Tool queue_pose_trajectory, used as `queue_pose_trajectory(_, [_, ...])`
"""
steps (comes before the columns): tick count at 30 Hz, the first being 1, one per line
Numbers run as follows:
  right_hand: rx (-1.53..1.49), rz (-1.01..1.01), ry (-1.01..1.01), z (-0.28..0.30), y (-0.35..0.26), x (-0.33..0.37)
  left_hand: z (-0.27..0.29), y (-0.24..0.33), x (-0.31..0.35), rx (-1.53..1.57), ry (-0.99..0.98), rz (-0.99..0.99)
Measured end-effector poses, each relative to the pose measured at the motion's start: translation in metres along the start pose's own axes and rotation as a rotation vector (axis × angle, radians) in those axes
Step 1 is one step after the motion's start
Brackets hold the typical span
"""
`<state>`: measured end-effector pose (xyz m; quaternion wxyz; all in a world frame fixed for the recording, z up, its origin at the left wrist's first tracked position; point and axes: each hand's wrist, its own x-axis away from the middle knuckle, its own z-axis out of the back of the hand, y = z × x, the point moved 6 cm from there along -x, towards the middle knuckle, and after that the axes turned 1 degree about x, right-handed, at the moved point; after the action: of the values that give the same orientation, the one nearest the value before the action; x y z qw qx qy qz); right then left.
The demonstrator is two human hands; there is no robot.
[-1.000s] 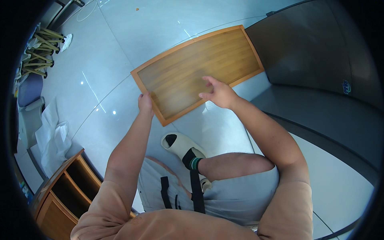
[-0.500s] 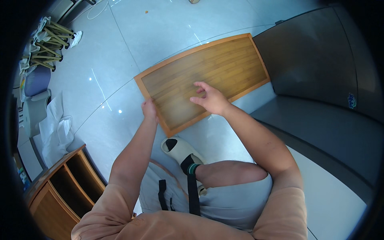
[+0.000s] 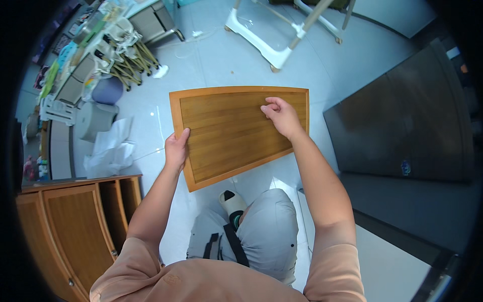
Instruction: The person assembles a wooden cabinet by attaching the doors, picking up screws and handles from a table, and fastening them into the pre-drilled holes.
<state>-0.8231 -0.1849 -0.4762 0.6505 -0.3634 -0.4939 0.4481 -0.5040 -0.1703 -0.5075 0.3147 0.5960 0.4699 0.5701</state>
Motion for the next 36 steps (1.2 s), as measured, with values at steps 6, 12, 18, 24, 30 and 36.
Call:
queue_pose_trajectory(6, [0.319,0.269,0.081,-0.031,-0.127,0.056,0.057,0.169,0.074,-0.209,0.089,-0.227])
queue_pose_trajectory(12, [0.823,0.837,0.037,-0.096,-0.313,0.099,0.13,0.301,0.189,-0.271,0.294,-0.24])
queue_pose_trajectory(18, [0.761,1.099,-0.531,-0.223,-0.446,0.143,0.21,0.362,0.35,-0.075,0.471,-0.223])
queue_pose_trajectory(24, [0.749,0.99,-1.127,-0.357,-0.467,0.246,0.26,0.338,0.511,0.075,0.746,-0.314])
queue_pose_trajectory(30, [0.715,1.192,-1.275,-0.413,-0.453,0.405,0.262,0.277,0.661,0.095,1.025,-0.361])
queue_pose_trajectory(36, [0.548,1.313,-1.086,-0.456,-0.53,0.51,0.283,0.341,0.778,-1.07,1.906,-0.275])
